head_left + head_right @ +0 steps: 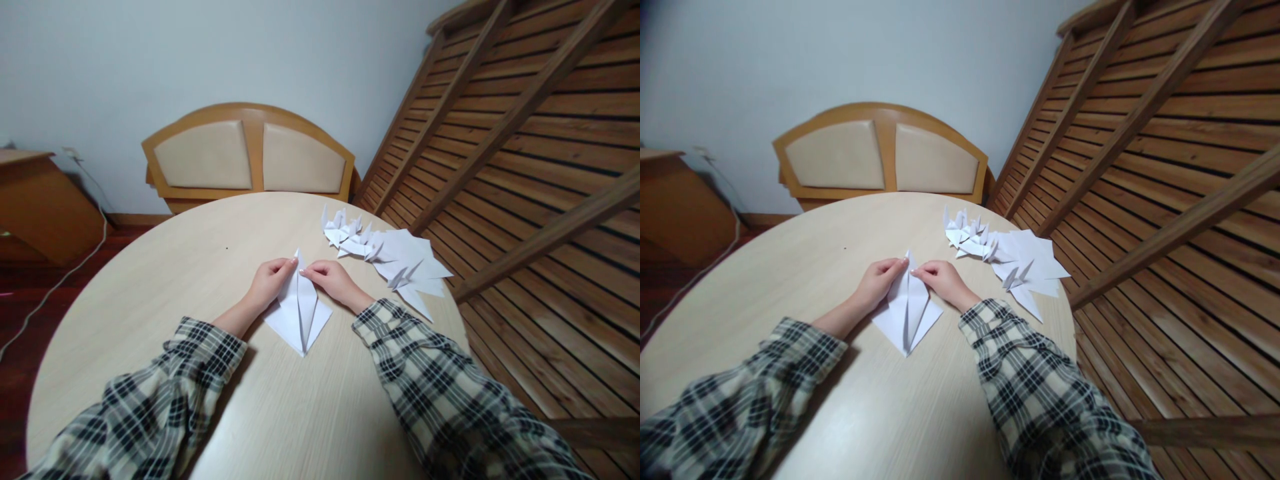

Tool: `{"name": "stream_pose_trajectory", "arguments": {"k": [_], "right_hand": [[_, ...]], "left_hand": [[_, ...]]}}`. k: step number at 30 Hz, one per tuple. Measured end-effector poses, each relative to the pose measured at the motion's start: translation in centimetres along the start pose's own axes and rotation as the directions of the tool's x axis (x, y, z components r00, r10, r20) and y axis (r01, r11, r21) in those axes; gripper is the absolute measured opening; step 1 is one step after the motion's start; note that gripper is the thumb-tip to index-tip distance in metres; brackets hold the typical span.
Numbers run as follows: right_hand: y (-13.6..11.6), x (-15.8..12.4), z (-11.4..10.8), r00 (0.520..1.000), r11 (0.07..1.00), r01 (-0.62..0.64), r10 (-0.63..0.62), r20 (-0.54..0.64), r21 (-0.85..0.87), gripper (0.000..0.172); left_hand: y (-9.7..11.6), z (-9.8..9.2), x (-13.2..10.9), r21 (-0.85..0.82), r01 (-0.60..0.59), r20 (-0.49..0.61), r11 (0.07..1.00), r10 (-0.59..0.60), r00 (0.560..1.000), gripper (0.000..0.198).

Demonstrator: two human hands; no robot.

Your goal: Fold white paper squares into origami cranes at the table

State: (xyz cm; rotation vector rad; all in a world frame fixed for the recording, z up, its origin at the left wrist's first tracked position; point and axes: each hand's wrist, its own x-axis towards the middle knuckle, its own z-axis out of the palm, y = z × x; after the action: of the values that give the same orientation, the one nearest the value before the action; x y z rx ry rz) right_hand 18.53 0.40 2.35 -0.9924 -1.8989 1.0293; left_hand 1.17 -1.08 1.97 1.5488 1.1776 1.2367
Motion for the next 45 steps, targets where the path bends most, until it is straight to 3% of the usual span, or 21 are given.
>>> {"name": "stream_pose_trajectory", "arguments": {"k": [15, 22, 29, 33, 36, 40, 45], "right_hand": [[0.4, -0.1, 0.3, 0.994, 0.99, 0.099, -0.102, -0.026, -0.103, 0.029], [0.1, -0.3, 0.3, 0.997, 0.994, 0.079, -0.079, -0.009, -0.07, 0.029], [0.2, -0.2, -0.1, 0.994, 1.0, -0.003, 0.001, 0.112, 0.016, 0.035], [0.2, -0.1, 0.0, 0.997, 1.0, -0.007, 0.007, 0.082, 0.007, 0.037], [0.2, -0.1, 0.1, 0.998, 1.0, -0.005, 0.005, 0.057, 0.005, 0.035], [0.3, 0.0, -0.2, 0.994, 0.999, -0.018, 0.022, 0.111, -0.037, 0.036], [0.6, 0.2, -0.7, 0.991, 0.994, 0.032, -0.019, 0.131, -0.1, 0.021]], "left_hand": [[-0.8, 0.2, 0.3, -0.007, 0.013, -0.001, 1.0, -0.013, 1.0, 0.035], [-0.7, 0.1, 0.2, -0.013, 0.018, -0.004, 1.0, -0.018, 1.0, 0.031], [-0.6, 0.1, 0.2, 0.008, 0.001, -0.013, 1.0, -0.001, 1.0, 0.032], [-0.2, 0.2, 0.1, 0.04, -0.039, -0.025, 0.998, 0.04, 0.999, 0.031], [0.1, 0.2, 0.1, 0.07, -0.073, -0.044, 0.995, 0.076, 0.996, 0.029], [0.3, 0.0, 0.1, 0.092, -0.11, -0.084, 0.99, 0.117, 0.99, 0.027], [0.4, -0.2, 0.1, 0.097, -0.129, -0.188, 0.987, 0.145, 0.971, 0.026]]}}
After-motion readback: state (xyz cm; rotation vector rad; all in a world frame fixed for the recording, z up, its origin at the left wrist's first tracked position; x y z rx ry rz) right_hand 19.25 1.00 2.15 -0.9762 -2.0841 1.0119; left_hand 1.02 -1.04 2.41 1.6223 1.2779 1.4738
